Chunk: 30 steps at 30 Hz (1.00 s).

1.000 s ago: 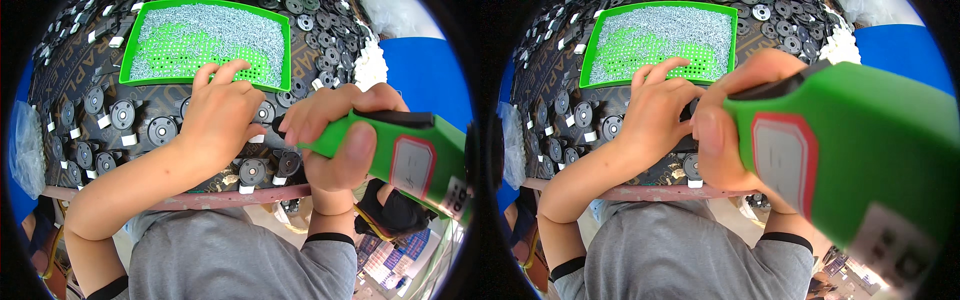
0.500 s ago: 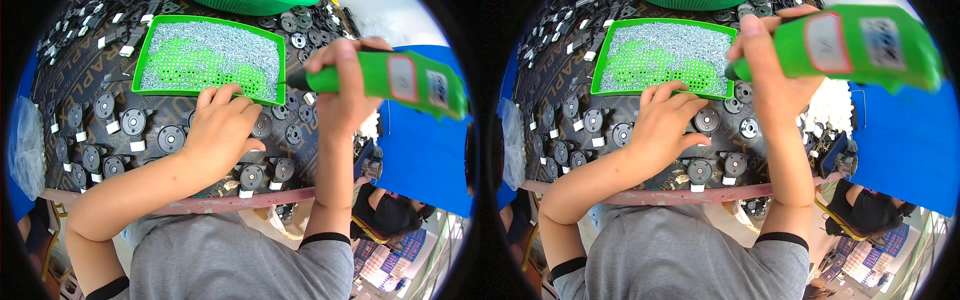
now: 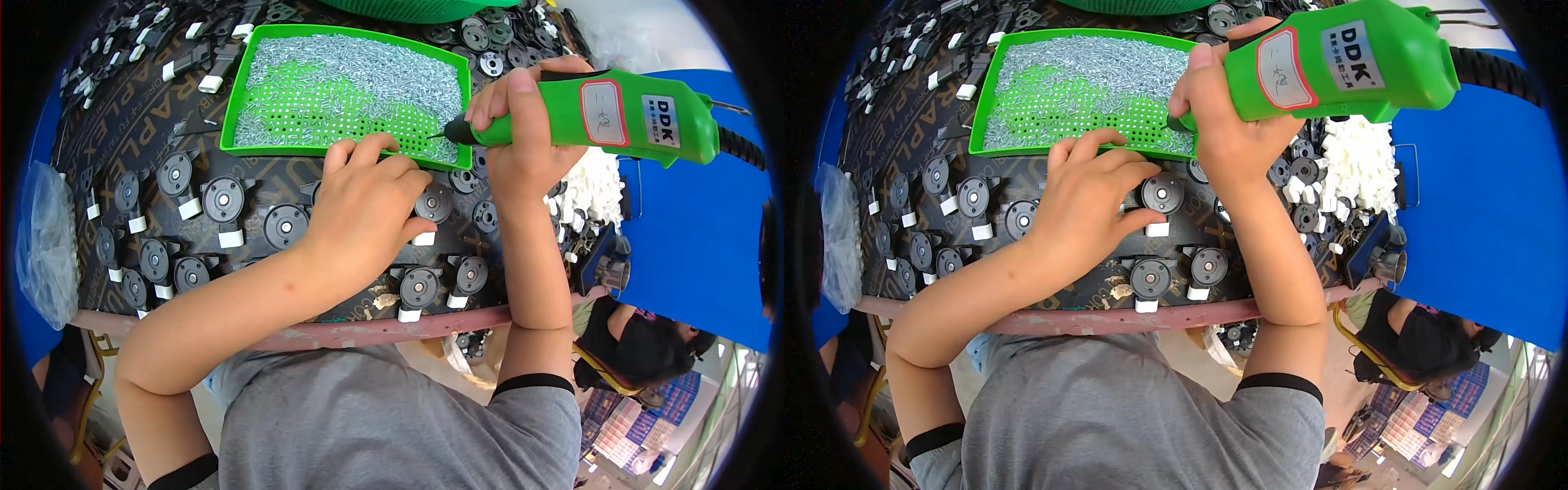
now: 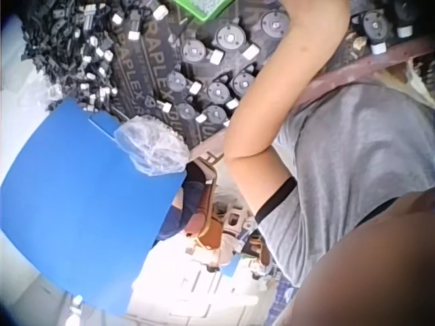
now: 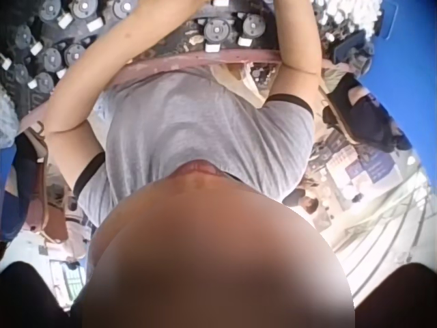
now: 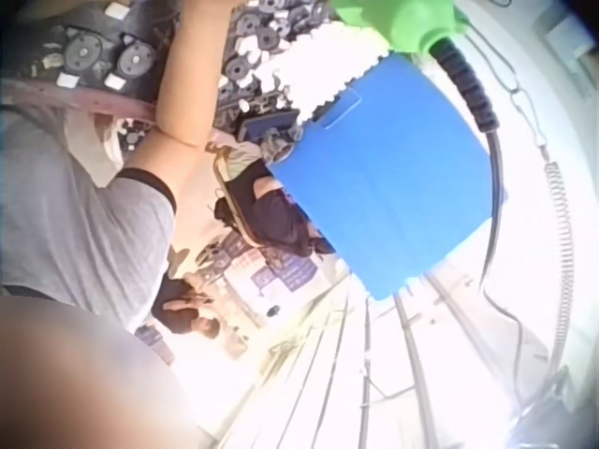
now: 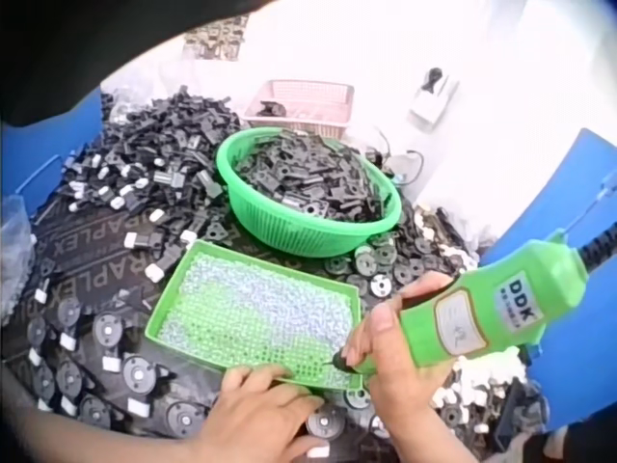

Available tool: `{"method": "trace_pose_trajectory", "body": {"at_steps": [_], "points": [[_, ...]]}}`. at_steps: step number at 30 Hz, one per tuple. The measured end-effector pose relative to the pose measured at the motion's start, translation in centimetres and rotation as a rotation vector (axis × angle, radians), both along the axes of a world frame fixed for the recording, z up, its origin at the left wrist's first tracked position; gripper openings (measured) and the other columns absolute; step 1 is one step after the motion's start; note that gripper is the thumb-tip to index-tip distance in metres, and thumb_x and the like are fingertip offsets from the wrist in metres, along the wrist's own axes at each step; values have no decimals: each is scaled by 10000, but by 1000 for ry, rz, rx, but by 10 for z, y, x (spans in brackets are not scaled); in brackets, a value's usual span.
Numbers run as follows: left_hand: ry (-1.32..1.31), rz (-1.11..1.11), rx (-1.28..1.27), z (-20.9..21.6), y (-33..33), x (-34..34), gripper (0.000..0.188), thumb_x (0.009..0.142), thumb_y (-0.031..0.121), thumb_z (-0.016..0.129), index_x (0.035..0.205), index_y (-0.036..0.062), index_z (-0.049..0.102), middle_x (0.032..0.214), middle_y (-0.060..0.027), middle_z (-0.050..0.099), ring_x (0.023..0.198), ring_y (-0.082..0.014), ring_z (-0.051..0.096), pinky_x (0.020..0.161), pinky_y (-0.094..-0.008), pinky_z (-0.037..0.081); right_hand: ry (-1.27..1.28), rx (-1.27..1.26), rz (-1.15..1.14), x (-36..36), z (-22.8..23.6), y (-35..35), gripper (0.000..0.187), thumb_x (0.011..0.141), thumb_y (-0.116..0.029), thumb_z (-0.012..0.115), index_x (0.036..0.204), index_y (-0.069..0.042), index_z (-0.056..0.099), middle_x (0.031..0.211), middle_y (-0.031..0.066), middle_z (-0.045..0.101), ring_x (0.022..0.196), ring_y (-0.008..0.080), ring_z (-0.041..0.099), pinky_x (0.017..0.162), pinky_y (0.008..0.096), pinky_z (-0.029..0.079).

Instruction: Assembling small electronic motors by picking screws from a tray and using an electric screwdriver.

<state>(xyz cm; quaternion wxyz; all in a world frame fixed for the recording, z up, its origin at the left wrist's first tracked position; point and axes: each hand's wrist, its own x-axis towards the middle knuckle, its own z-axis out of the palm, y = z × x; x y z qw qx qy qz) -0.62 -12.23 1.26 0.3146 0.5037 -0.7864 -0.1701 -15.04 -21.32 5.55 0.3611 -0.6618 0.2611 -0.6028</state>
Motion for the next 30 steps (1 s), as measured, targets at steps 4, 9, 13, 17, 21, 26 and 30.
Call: {"method": "trace_pose_trajectory", "body": {"at_steps": [4, 9, 13, 17, 21, 26, 30], "points": [[-2, 3, 14, -1, 0, 0, 443, 694, 266, 823, 1070, 60, 709, 1065, -56, 683, 1171, -288, 537, 999, -457, 341, -12, -4, -12, -1, 5, 7, 288, 930, -17, 540, 1181, -73, 409, 684, 78, 502, 526, 171, 492, 513, 346, 468], [18, 13, 25, -1, 1, 0, 481, 663, 283, 840, 1076, 72, 710, 1049, -46, 684, 1183, -285, 532, 996, -452, 332, -133, 14, 219, -13, 37, 37, 280, 1000, -228, 524, 1240, -142, 409, 698, 66, 488, 552, 187, 503, 525, 343, 464], [-3, 15, 0, -6, -1, -3, 480, 645, 268, 852, 1071, 95, 715, 1041, -28, 686, 1191, -279, 531, 994, -443, 328, 118, -25, 108, -18, 37, 60, 339, 996, -292, 542, 1246, -119, 393, 676, 73, 485, 527, 186, 502, 494, 342, 464], [43, 17, -51, -9, -2, -3, 413, 657, 225, 848, 1022, 79, 723, 958, -47, 677, 1160, -297, 528, 967, -449, 347, 125, 1, 139, -17, 27, 60, 341, 991, -262, 552, 1229, -90, 379, 673, 77, 494, 506, 179, 498, 476, 343, 468], [47, 23, -43, -10, -2, -5, 402, 654, 215, 848, 1009, 74, 723, 950, -49, 677, 1159, -299, 529, 970, -452, 347, 104, -13, 137, -16, 20, 57, 343, 988, -235, 556, 1238, -88, 373, 666, 77, 494, 493, 178, 496, 472, 342, 469], [42, 17, -46, -8, -3, -6, 395, 647, 219, 847, 994, 73, 724, 944, -47, 677, 1158, -300, 530, 962, -450, 350, 166, 1, 226, -22, 23, 53, 281, 985, -197, 563, 1170, -96, 377, 645, 72, 484, 476, 169, 482, 464, 330, 464], [4, 30, -60, -6, -5, -7, 377, 639, 225, 846, 963, 74, 727, 926, -42, 678, 1144, -286, 534, 942, -436, 358, 240, -29, 146, -20, 16, 48, 261, 974, -140, 562, 1160, -107, 382, 646, 66, 480, 477, 167, 473, 459, 328, 453]]}}
